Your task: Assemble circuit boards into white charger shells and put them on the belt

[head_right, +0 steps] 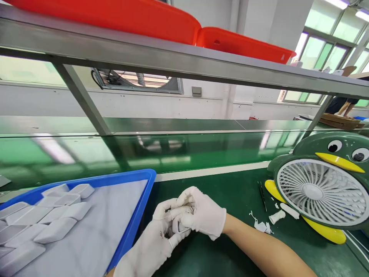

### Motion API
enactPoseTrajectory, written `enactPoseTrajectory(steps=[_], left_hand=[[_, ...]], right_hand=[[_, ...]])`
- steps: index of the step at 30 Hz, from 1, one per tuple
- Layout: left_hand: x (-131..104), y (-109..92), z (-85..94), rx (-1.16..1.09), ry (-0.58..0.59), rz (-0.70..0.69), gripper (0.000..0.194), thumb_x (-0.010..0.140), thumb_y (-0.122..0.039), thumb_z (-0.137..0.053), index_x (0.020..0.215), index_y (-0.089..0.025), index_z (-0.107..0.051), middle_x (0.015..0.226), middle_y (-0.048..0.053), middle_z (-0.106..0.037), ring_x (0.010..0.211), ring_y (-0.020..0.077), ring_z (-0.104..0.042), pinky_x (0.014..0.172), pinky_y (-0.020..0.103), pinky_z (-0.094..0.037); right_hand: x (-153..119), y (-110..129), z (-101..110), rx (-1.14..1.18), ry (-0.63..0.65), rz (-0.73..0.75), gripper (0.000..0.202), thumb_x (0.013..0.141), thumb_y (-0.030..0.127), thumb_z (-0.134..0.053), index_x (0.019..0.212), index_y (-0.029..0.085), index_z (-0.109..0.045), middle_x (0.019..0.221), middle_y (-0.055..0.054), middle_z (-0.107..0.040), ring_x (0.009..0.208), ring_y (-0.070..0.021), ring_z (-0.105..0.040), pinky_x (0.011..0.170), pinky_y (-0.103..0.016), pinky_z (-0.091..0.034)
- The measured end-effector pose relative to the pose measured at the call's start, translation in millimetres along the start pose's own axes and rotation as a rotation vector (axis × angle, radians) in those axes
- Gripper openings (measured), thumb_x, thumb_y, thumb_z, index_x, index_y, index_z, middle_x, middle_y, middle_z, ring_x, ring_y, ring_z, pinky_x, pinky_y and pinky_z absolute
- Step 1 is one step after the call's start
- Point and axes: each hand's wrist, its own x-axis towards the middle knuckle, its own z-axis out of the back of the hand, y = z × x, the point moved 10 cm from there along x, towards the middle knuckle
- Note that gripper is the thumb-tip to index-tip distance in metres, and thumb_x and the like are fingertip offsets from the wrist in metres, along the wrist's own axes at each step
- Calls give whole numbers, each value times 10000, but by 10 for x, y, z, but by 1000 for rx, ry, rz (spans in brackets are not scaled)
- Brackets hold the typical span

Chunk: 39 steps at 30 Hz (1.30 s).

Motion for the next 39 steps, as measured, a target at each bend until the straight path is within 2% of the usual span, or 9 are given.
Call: enactPoseTrajectory(steps=[6, 11, 16, 21, 25, 27, 30, 33, 39], left_hand=[[-24, -139, 65, 59, -52, -1, 353, 761, -221, -601, 1107, -215, -533, 1277, 94, -524, 1003, 219, -635, 864, 311, -511], [-26, -46, 42, 21, -31, 9, 472, 786, -241, -600, 1200, -227, -373, 1027, 51, -643, 875, 207, -663, 796, 336, -534], [-18, -43, 18, 21, -17, -68, 413, 813, -245, -572, 1184, -239, -390, 1104, 66, -638, 889, 202, -664, 789, 344, -534], [-11, -50, 75, -14, -96, -45, 434, 772, -218, -616, 1156, -235, -413, 976, 28, -664, 852, 198, -670, 751, 325, -542], [-11, -111, 70, -58, -98, -41, 418, 723, -193, -648, 1097, -236, -466, 915, 14, -671, 792, 182, -669, 723, 297, -546], [0, -135, 101, -137, -113, -21, 466, 701, -190, -665, 1121, -241, -469, 834, -5, -667, 677, 164, -659, 605, 262, -544], [47, -129, 128, -257, -89, 40, 365, 727, -264, -673, 1048, -214, -506, 563, -67, -590, 427, 111, -554, 387, 183, -439], [113, -92, 223, -463, -111, 75, 281, 734, -382, -692, 825, -208, -492, 523, -78, -581, 281, 66, -470, 266, 134, -295], [197, -24, 375, -701, -174, 94, 460, 750, -502, -641, 623, -202, -317, 600, -57, -635, 182, 4, -358, 236, 111, -123]], right_hand=[[48, 68, -74, 278, 98, -115, 312, 574, 216, -623, 859, 176, -501, 739, 29, -571, 543, -79, -529, 400, -161, -335], [58, 13, -119, 306, 105, -53, 369, 558, 85, -661, 849, 196, -463, 694, 68, -583, 521, -64, -534, 413, -148, -350], [26, -7, -106, 307, 72, 24, 413, 579, 39, -669, 892, 205, -456, 765, 64, -596, 521, -53, -533, 430, -150, -355], [13, 1, -134, 424, 98, -48, 395, 685, 414, -772, 882, 189, -516, 744, 23, -605, 583, -85, -564, 468, -179, -370], [33, 34, -110, 340, 58, 2, 483, 585, 404, -864, 833, 206, -500, 689, 64, -595, 549, -73, -532, 500, -186, -365], [45, 19, -62, 361, 11, -12, 445, 650, 466, -815, 875, 209, -530, 719, 50, -617, 586, -85, -553, 533, -200, -375], [67, -12, 92, 473, -93, -18, 496, 704, 605, -712, 979, 212, -585, 896, -17, -674, 784, -141, -621, 679, -259, -440], [88, -132, 289, 500, -218, -33, 464, 696, 576, -722, 932, 189, -623, 971, -70, -695, 924, -201, -631, 831, -337, -446], [117, -445, 375, 431, -274, -116, 304, 758, 451, -691, 828, 160, -638, 863, -59, -703, 797, -165, -641, 775, -301, -453]])
